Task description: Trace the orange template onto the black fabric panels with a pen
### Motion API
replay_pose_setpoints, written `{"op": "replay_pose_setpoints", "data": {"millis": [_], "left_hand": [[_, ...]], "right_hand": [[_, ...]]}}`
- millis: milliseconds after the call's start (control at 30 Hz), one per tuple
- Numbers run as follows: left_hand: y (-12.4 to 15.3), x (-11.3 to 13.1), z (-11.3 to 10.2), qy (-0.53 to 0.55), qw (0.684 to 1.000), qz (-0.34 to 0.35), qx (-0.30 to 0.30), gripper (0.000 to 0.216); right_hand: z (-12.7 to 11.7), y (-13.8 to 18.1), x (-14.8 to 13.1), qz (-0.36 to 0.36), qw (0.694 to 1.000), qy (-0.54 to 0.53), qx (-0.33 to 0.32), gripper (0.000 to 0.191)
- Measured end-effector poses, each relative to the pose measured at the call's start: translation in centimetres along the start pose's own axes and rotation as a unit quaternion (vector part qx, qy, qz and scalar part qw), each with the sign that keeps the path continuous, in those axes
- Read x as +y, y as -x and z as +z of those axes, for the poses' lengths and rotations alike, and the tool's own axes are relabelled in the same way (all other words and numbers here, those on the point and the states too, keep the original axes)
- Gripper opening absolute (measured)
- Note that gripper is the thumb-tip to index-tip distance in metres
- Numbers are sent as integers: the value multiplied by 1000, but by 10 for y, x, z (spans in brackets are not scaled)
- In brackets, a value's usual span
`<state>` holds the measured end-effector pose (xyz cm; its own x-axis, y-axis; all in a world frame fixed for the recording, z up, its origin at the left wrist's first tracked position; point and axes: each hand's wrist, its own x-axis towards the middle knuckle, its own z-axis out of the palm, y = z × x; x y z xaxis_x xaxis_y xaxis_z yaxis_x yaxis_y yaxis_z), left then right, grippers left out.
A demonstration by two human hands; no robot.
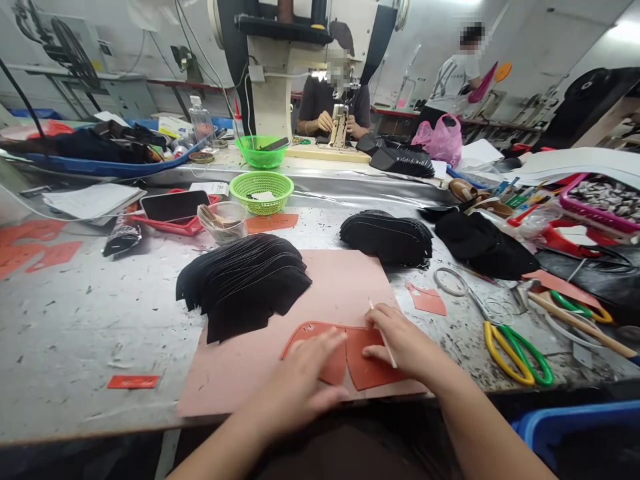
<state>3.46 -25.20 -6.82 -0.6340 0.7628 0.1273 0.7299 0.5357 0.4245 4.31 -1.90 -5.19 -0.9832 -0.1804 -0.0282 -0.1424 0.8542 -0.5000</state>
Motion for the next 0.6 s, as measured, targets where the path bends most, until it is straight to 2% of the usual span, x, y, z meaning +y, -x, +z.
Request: {"op": "replay_pose_setpoints", "data": {"millis": [67, 133, 200, 233, 300, 400, 500, 567, 600], "left_hand": [[-1, -19, -19, -24, 996, -40, 82, 38], [2, -42, -36, -117, 982, -31, 148, 30], [8, -63, -48, -224, 960, -1, 166, 28], [11, -71, -52, -268, 950, 17, 161, 29], [17, -81, -57, -335, 929, 50, 147, 30], [20, -84, -53, -391, 906, 71, 146, 33], [18, -79, -45, -413, 896, 68, 147, 37], [16, -76, -41, -418, 895, 63, 142, 38], [15, -74, -41, -420, 895, 58, 138, 38]], "right_hand": [[-2, 3, 3, 45, 998, -24, -33, 28], [-4, 0, 3, 61, 993, -74, -62, 25], [-8, -9, 7, 50, 990, -120, -48, 19], [-12, -16, 11, 41, 990, -135, -16, 17], [-24, -36, 26, 38, 985, -141, 89, 18], [-49, -73, 56, 70, 961, -102, 249, 22], [-69, -98, 80, 69, 947, -20, 312, 12], [-72, -101, 88, 43, 943, 24, 330, 4], [-71, -98, 89, 24, 939, 37, 342, 7]]}}
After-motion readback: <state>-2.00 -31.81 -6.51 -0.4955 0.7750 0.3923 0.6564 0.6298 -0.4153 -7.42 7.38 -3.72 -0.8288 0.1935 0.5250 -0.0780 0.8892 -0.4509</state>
